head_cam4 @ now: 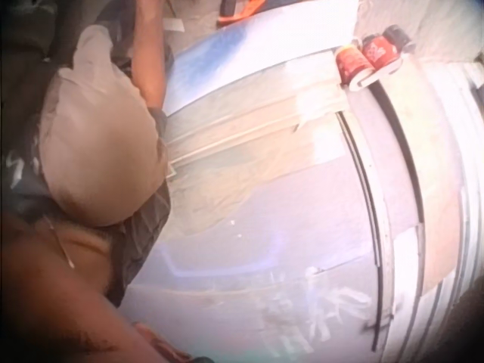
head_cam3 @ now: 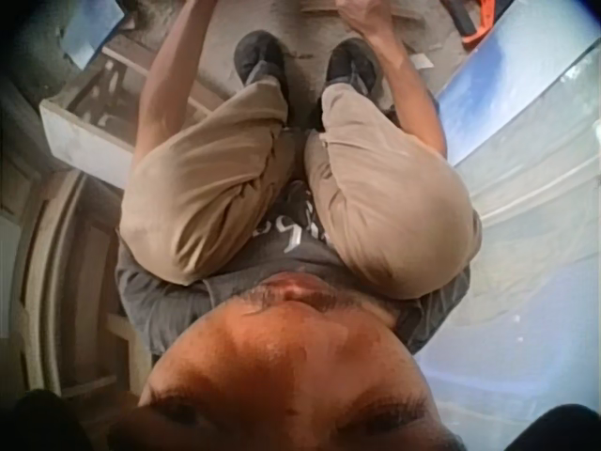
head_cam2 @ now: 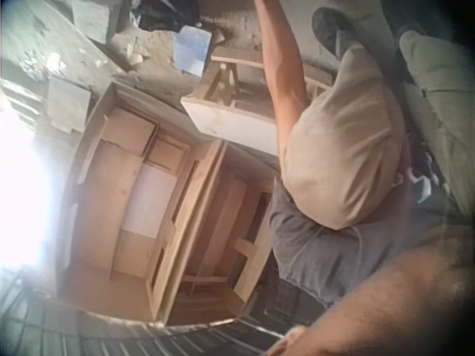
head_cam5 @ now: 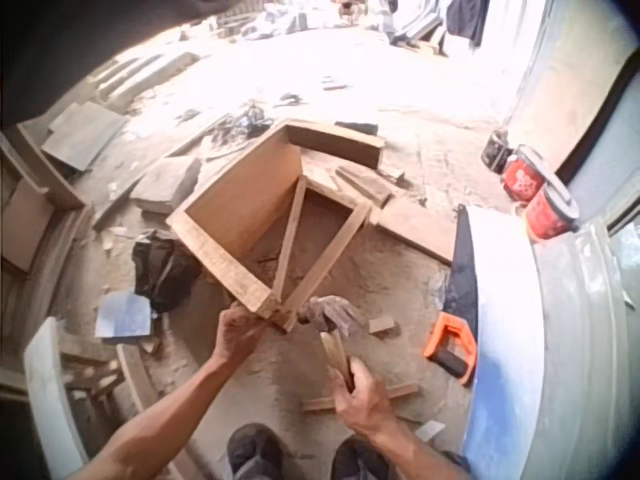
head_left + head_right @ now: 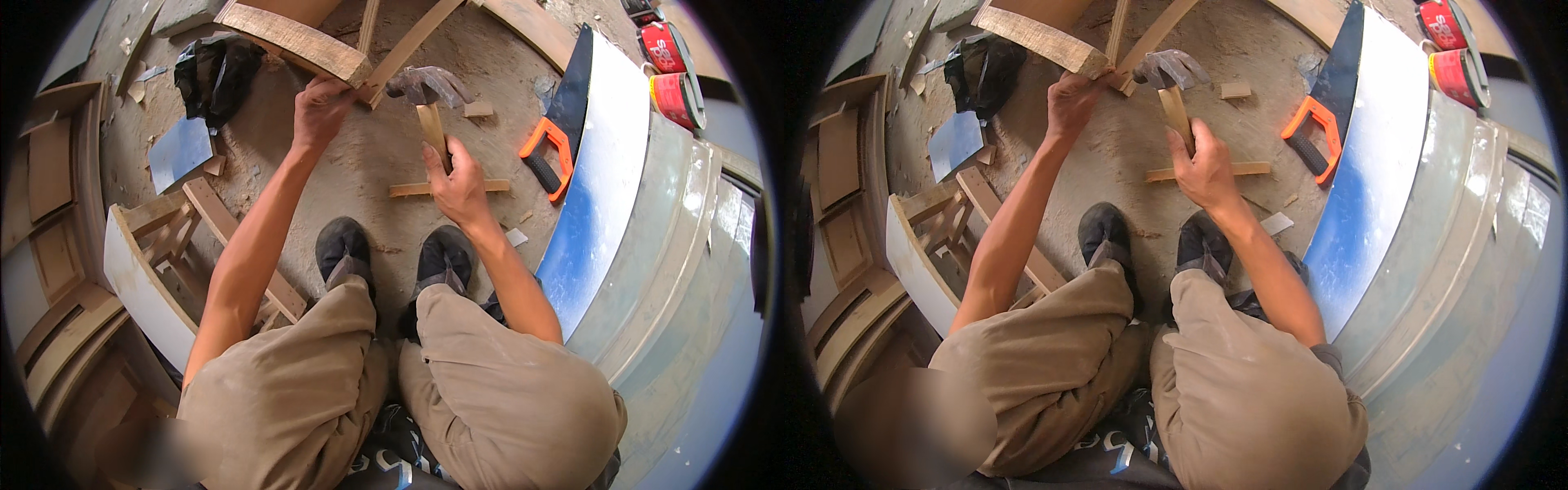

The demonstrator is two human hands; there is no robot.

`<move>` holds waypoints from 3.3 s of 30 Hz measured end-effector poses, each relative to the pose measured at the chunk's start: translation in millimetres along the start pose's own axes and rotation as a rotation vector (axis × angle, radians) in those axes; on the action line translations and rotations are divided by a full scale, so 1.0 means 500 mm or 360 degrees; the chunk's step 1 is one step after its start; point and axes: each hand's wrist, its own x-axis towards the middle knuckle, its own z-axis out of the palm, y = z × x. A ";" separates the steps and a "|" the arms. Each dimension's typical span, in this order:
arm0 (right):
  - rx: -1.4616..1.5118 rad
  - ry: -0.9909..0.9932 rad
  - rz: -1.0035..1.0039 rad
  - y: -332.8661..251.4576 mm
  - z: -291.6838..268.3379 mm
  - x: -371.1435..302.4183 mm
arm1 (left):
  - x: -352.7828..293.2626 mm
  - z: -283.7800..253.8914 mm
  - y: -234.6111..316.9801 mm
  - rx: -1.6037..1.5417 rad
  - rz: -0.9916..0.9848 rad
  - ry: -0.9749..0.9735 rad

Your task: The person assembles a small wooden frame by hand, positioning wooden pieces and securing them with nails using a hammer. The person then places a flat wooden board on top of the frame.

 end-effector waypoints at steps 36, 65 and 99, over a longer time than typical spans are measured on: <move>-0.0050 0.0219 -0.0408 -0.030 0.034 -0.008 | -0.012 0.025 -0.009 0.0290 0.0512 0.0110; -0.0084 0.0141 -0.0285 -0.002 0.045 -0.019 | -0.015 0.016 0.008 0.0650 0.0378 0.0004; -0.0154 0.0133 -0.0349 -0.005 0.049 -0.004 | -0.021 0.022 -0.018 0.0413 0.0381 0.0001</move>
